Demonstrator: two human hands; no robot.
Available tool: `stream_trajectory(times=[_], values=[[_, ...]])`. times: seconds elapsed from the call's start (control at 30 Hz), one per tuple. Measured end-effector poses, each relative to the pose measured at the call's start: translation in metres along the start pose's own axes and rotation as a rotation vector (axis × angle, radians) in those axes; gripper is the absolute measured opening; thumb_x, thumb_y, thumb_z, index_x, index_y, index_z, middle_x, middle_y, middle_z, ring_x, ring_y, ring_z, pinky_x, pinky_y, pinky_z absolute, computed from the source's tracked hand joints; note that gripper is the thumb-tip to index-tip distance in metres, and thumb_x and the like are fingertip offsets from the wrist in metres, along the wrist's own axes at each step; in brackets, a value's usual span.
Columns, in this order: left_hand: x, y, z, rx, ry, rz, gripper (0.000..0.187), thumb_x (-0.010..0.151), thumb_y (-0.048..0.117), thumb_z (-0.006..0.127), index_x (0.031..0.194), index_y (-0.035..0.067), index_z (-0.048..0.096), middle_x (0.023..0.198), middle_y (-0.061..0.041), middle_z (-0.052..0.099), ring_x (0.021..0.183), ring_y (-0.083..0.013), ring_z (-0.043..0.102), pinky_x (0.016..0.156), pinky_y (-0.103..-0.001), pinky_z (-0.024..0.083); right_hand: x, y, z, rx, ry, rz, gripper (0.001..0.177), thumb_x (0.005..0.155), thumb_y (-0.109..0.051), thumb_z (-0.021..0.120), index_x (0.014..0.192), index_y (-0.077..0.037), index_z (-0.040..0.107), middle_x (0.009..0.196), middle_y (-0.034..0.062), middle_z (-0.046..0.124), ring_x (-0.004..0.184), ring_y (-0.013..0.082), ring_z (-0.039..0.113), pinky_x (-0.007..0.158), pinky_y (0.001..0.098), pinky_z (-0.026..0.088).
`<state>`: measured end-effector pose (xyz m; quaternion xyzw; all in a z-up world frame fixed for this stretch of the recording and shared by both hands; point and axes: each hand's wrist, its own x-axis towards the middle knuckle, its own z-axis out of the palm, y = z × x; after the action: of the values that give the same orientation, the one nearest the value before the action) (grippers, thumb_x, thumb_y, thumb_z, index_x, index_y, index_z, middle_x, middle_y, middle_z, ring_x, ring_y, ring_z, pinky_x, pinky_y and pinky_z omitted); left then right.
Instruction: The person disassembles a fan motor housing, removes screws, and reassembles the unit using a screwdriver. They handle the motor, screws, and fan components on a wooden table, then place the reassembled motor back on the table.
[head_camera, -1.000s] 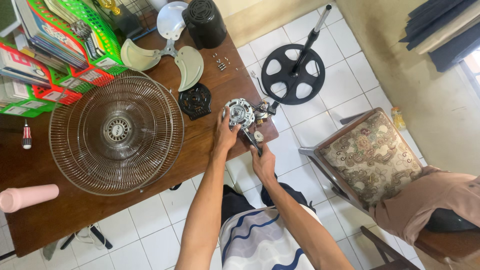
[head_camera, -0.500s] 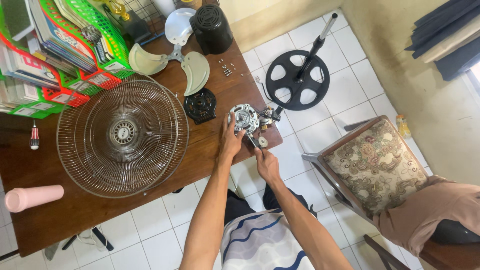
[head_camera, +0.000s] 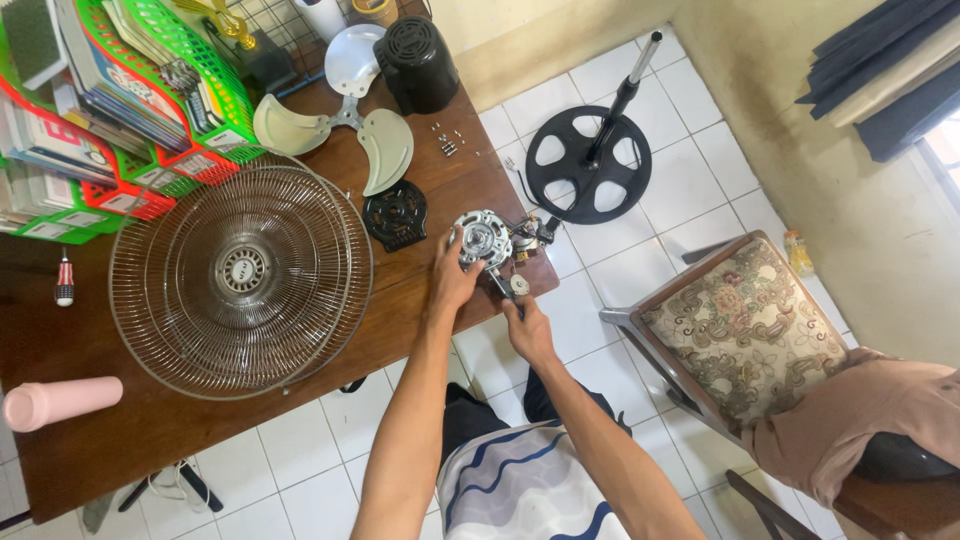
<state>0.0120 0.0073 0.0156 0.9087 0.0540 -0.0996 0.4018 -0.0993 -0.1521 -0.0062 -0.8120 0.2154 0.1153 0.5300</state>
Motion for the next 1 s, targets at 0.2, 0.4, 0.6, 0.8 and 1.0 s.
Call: stream_trajectory(times=[0.2, 0.4, 0.6, 0.8, 1.0], values=[[0.022, -0.039, 0.021, -0.292, 0.239, 0.095, 0.051, 0.096, 0.025, 0.068, 0.143, 0.007, 0.058, 0.145, -0.016, 0.058, 0.134, -0.0342, 0.057, 0.113, -0.041, 0.047, -0.011, -0.020, -0.009, -0.051, 0.079, -0.058, 0.037, 0.098, -0.039, 0.062, 0.102, -0.002, 0.066, 0.083, 0.0238, 0.070, 0.081, 0.0395, 0.070, 0.075, 0.0461, 0.053], [0.047, -0.044, 0.049, -0.154, 0.383, -0.045, 0.042, 0.103, 0.038, 0.062, 0.127, 0.004, 0.065, 0.133, -0.023, 0.055, 0.126, -0.0400, 0.051, 0.111, -0.049, 0.041, -0.017, -0.039, -0.018, -0.178, 0.102, -0.044, 0.039, 0.098, -0.040, 0.059, 0.102, -0.003, 0.068, 0.087, 0.0252, 0.071, 0.087, 0.0461, 0.067, 0.077, 0.0535, 0.050], [0.028, 0.006, 0.034, 0.003, 0.418, -0.113, 0.038, 0.104, 0.040, 0.051, 0.117, 0.006, 0.061, 0.117, -0.020, 0.068, 0.112, -0.0405, 0.058, 0.097, -0.052, 0.044, -0.021, -0.051, -0.016, -0.205, 0.050, -0.055, 0.039, 0.102, -0.038, 0.051, 0.108, -0.002, 0.065, 0.084, 0.0285, 0.069, 0.086, 0.0493, 0.066, 0.077, 0.0563, 0.048], [0.016, 0.038, 0.015, 0.063, 0.372, -0.122, 0.040, 0.106, 0.040, 0.046, 0.120, 0.005, 0.061, 0.115, -0.020, 0.068, 0.111, -0.0399, 0.061, 0.096, -0.051, 0.046, -0.020, -0.048, -0.007, -0.200, 0.049, -0.024, 0.043, 0.103, -0.040, 0.049, 0.102, 0.001, 0.062, 0.079, 0.0302, 0.068, 0.083, 0.0515, 0.065, 0.076, 0.0578, 0.047], [0.016, 0.032, 0.016, 0.056, 0.333, -0.113, 0.044, 0.106, 0.038, 0.043, 0.133, 0.008, 0.062, 0.126, -0.021, 0.062, 0.118, -0.0416, 0.057, 0.101, -0.050, 0.045, -0.010, -0.041, -0.005, -0.178, 0.010, 0.044, 0.055, 0.104, -0.045, 0.047, 0.085, 0.003, 0.066, 0.078, 0.0321, 0.066, 0.082, 0.0536, 0.064, 0.075, 0.0587, 0.048]])
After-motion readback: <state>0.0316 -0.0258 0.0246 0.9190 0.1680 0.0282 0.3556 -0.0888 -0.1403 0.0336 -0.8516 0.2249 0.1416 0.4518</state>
